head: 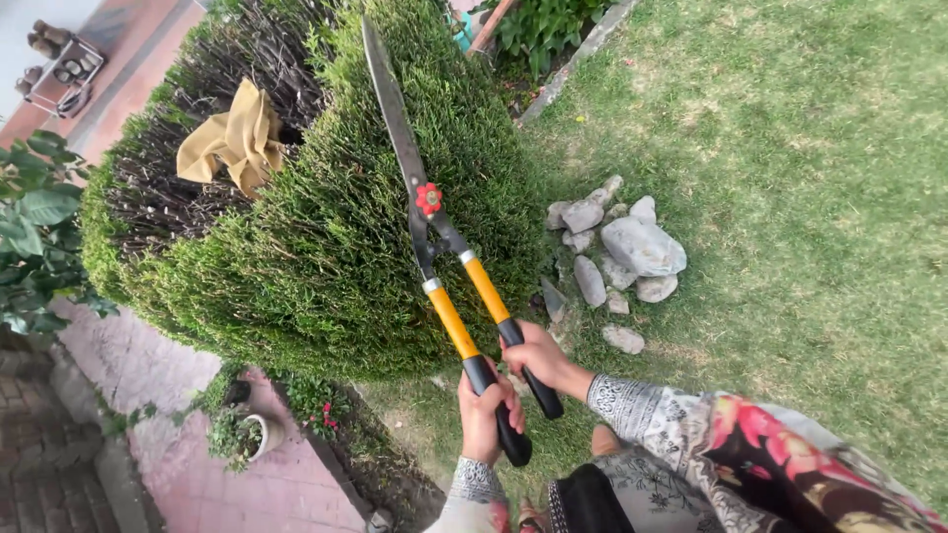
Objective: Trim an outdoor bush into a rounded shape using long-handled garden shears.
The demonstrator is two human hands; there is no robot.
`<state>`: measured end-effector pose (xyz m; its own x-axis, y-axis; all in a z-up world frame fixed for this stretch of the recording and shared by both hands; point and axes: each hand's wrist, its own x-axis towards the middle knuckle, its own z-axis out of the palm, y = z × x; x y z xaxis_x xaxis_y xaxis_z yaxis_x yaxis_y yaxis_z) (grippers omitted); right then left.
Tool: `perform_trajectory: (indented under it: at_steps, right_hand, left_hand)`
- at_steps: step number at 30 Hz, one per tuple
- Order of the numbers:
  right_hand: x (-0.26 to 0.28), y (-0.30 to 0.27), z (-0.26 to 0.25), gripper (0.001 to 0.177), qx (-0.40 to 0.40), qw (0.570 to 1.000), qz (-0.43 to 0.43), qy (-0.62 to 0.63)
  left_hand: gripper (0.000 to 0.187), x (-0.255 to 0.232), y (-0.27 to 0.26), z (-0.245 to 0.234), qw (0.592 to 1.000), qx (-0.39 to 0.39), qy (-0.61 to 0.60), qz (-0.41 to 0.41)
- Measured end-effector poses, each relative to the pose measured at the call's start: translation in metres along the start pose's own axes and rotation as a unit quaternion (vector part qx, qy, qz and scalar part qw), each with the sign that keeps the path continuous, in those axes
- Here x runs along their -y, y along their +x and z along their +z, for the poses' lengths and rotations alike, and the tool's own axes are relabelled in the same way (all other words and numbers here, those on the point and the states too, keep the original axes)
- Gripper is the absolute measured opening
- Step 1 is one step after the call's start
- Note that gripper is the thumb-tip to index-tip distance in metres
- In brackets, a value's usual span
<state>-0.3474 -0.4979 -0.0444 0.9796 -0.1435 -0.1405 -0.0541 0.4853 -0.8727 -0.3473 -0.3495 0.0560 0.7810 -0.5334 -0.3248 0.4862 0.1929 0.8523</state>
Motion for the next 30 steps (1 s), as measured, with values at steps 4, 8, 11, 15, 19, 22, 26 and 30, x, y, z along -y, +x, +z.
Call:
perform_trajectory:
  at_steps: [4,8,11,15,19,22,26,30]
  right_hand:
    - [0.014,-0.007,-0.008,0.018,0.028,0.997,0.029,0.06]
    - [0.016,-0.003,-0.069,0.02,0.016,0.999,0.034,0.019]
    - [0.021,-0.011,-0.114,0.021,0.014,0.997,0.012,-0.07]
    - [0.044,-0.047,-0.117,0.043,-0.018,0.988,-0.005,-0.152]
    - [0.03,-0.055,-0.119,0.052,-0.076,0.965,0.02,-0.251]
    - [0.059,-0.045,-0.108,0.058,-0.061,0.973,0.029,-0.221]
    - [0.091,-0.016,-0.098,0.062,-0.032,0.971,0.036,-0.235]
    - [0.1,-0.001,-0.083,0.064,0.006,0.988,0.03,-0.151]
  left_hand:
    - [0.032,-0.025,-0.02,0.008,0.999,0.041,-0.008,0.014]
    - [0.035,-0.06,-0.043,0.001,0.998,0.059,0.018,-0.016]
    - [0.037,-0.056,-0.053,-0.01,0.996,0.073,-0.01,-0.047]
    - [0.039,-0.049,-0.051,0.0,0.985,0.13,-0.101,-0.048]
    - [0.037,-0.064,-0.036,0.033,0.991,0.091,-0.08,-0.054]
    - [0.035,-0.089,-0.018,0.051,0.996,0.079,-0.03,-0.029]
    - [0.03,-0.139,0.002,0.072,0.996,0.066,0.037,-0.047]
    - [0.031,-0.173,0.016,0.081,0.993,0.043,0.097,-0.043]
